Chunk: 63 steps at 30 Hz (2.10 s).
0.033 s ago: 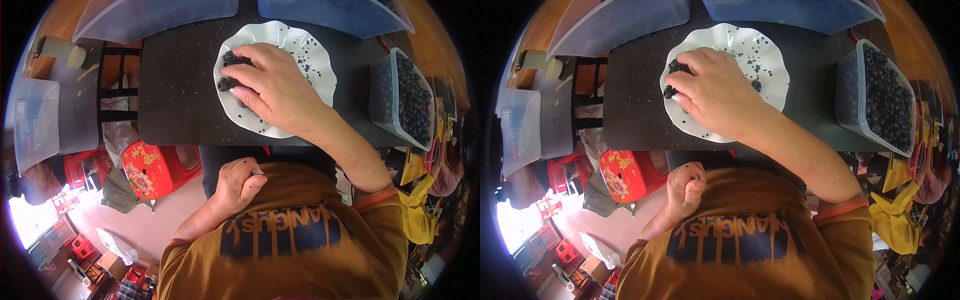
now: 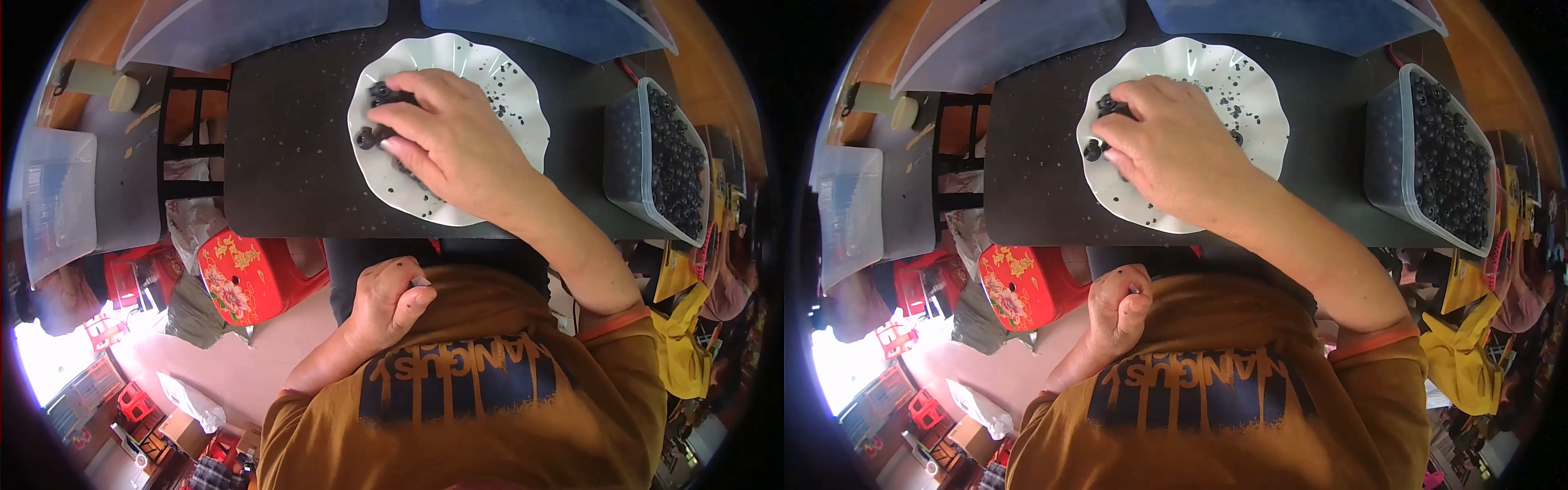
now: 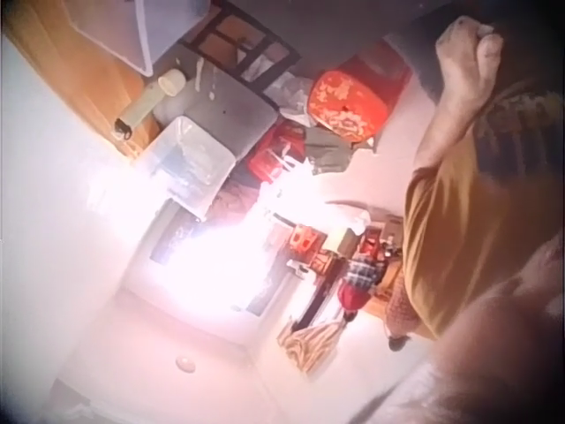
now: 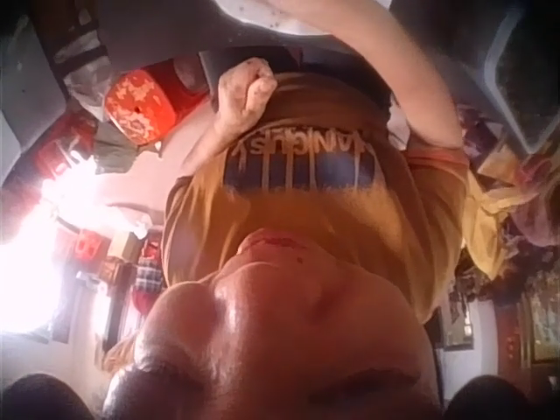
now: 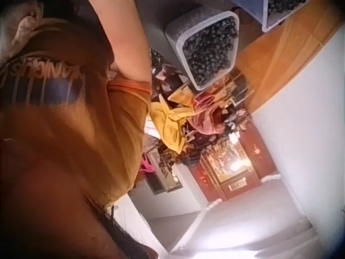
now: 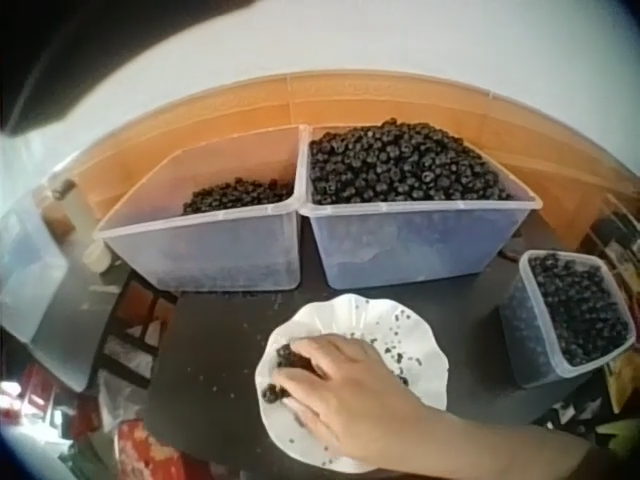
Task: The person inspects small black rubber or plastic components on a white plate, using a small scraping tool to remove excess material or debris from them.
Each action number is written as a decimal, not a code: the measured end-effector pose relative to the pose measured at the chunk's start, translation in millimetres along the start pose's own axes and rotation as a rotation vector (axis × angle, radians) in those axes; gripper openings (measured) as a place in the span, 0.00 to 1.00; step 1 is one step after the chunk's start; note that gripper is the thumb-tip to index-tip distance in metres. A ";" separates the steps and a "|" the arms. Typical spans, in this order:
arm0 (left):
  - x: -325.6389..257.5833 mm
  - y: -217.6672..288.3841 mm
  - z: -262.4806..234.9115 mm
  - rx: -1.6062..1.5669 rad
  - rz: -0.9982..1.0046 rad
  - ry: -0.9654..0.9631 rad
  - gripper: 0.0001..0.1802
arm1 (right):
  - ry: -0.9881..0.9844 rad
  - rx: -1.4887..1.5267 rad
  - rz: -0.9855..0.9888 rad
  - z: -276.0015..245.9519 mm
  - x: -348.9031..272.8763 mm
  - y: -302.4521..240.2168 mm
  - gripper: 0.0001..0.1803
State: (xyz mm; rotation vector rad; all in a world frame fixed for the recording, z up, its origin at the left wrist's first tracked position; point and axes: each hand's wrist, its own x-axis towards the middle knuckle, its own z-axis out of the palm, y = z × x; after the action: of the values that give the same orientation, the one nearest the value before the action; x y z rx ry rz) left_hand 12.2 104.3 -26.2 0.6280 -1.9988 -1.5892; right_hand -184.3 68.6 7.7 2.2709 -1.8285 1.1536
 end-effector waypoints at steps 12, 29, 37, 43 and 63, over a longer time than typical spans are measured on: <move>8.3 -3.6 3.1 -0.009 -0.040 -0.040 0.20 | 0.017 0.004 0.071 -28.1 -10.2 24.4 0.07; 10.7 -0.6 -0.7 0.053 -0.032 -0.106 0.19 | -0.326 -0.179 0.103 -18.2 2.7 8.2 0.05; 10.9 0.9 2.4 0.051 -0.029 -0.116 0.20 | -0.282 -0.122 0.067 -10.0 0.3 10.9 0.07; 10.3 6.0 0.7 0.033 -0.035 -0.101 0.19 | -0.235 -0.133 0.023 -12.6 1.5 12.2 0.07; 42.9 40.5 -13.3 0.138 0.227 0.199 0.26 | -0.136 1.759 0.836 -38.8 -55.7 -54.2 0.11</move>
State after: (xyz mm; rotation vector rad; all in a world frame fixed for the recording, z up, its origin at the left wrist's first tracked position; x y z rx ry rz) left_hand -13.9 75.6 20.3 0.5639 -1.9638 -1.2156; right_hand -161.7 149.7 29.1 1.4706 -2.0431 3.9699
